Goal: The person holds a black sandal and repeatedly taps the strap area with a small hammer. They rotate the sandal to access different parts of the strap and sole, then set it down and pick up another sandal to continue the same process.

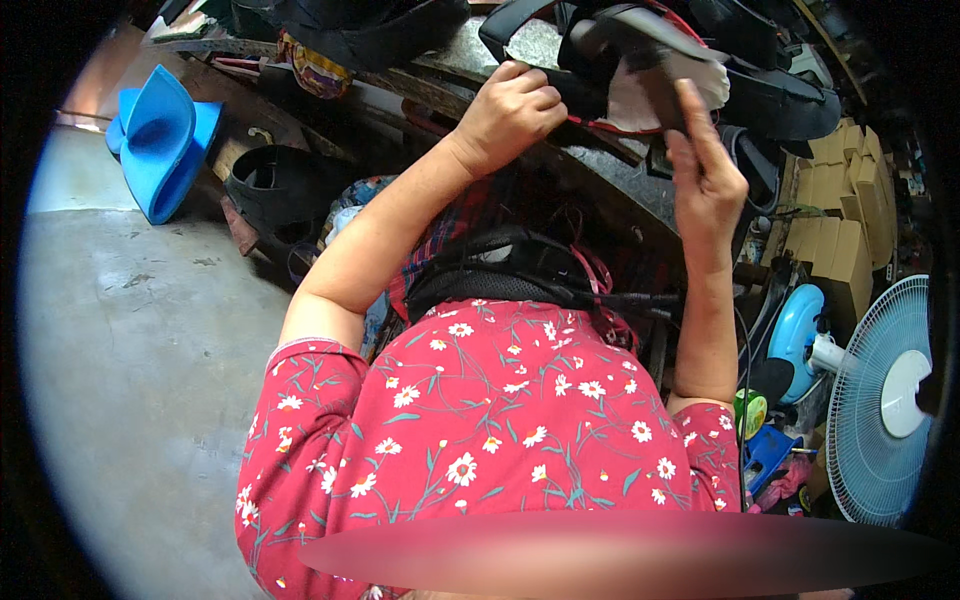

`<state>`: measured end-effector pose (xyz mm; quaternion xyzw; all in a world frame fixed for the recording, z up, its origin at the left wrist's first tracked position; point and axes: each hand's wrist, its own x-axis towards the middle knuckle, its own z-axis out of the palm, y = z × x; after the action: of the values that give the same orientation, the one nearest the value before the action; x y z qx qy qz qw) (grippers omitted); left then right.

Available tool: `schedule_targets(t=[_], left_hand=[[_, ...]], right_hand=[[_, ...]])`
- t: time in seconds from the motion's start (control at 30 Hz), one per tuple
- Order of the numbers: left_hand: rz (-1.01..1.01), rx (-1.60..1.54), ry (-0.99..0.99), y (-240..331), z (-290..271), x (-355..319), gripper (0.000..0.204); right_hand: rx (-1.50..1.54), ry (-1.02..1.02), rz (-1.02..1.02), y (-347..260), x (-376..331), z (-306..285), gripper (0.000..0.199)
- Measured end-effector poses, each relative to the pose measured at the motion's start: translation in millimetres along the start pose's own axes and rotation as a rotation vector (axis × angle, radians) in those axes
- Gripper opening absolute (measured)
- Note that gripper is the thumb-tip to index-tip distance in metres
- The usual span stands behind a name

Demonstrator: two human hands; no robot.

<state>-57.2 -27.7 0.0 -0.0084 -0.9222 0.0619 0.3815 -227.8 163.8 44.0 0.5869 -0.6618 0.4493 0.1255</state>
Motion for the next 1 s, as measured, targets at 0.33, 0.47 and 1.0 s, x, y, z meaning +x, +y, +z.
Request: schedule_targets(t=[0.33,0.47,1.0], left_hand=[[-0.118,0.149,-0.061,15.0,3.5,21.5,0.024],[-0.084,0.196,-0.157,2.9,2.5,43.9,0.024],[-1.421,-1.474,0.413,-26.1,2.5,10.3,0.024]], right_hand=[[0.436,-0.224,0.612,16.5,-18.3,-7.8,0.041],[0.79,0.047,0.618,4.7,-7.6,-27.5,0.044],[0.59,-0.041,0.619,-6.3,-18.5,-36.9,0.043]])
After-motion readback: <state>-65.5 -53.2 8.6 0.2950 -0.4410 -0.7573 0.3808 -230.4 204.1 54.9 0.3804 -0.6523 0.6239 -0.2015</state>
